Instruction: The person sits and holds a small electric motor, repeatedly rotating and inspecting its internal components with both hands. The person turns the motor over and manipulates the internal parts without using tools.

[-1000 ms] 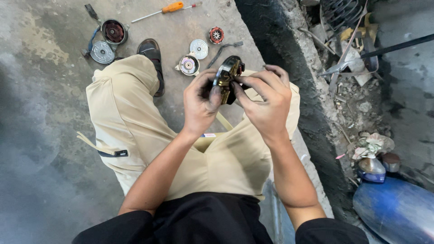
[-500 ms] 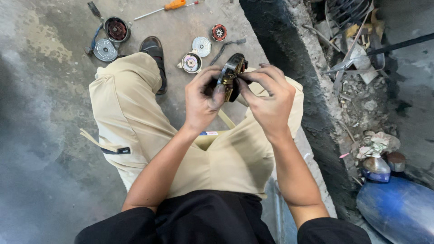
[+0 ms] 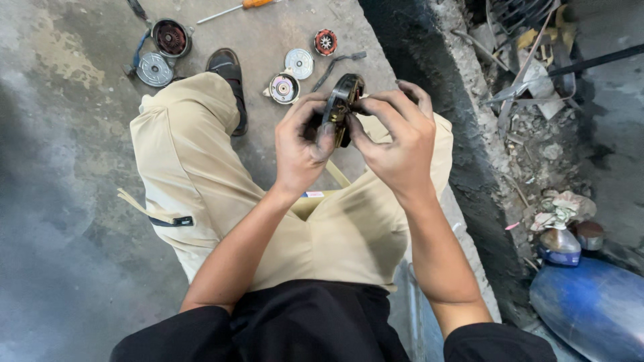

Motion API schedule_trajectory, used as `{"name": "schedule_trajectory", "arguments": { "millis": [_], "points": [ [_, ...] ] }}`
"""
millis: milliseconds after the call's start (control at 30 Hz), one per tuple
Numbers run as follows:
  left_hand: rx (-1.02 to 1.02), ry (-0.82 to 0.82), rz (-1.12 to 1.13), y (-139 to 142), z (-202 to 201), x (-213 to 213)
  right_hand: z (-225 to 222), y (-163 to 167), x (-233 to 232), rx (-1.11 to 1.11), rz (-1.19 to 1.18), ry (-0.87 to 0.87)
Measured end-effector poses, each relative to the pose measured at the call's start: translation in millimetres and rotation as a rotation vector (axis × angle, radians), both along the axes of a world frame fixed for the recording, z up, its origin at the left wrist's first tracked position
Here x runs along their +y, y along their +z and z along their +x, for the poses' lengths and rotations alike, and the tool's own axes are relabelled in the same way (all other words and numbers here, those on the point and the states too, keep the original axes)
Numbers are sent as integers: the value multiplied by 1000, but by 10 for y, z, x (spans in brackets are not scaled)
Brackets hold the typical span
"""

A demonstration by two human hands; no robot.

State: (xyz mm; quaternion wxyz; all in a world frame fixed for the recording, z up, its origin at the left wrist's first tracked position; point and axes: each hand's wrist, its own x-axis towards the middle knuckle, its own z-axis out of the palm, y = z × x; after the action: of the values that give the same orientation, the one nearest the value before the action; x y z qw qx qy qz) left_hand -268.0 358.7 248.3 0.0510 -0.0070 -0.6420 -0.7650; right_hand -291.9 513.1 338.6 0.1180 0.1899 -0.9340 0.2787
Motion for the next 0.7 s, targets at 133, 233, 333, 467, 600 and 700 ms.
{"name": "schedule_trajectory", "arguments": {
  "millis": [133, 233, 333, 467, 600, 700],
  "points": [
    [17, 13, -57, 18, 14, -25, 33, 60, -17, 4, 57, 13],
    [-39, -23, -73, 30, 30, -44, 21, 124, -13, -19, 104, 24],
    [-49, -50, -63, 0, 49, -52, -11, 196, 5, -71, 147, 38],
    [-53, -90, 135, -150, 71, -45, -64, 277, 37, -125, 130, 76],
    [-130, -167, 362, -381, 49, -22, -88, 318, 67, -51, 154, 159],
    [-289, -263, 684, -508, 75, -12, -151, 328, 148, 28, 203, 299]
  ]
}}
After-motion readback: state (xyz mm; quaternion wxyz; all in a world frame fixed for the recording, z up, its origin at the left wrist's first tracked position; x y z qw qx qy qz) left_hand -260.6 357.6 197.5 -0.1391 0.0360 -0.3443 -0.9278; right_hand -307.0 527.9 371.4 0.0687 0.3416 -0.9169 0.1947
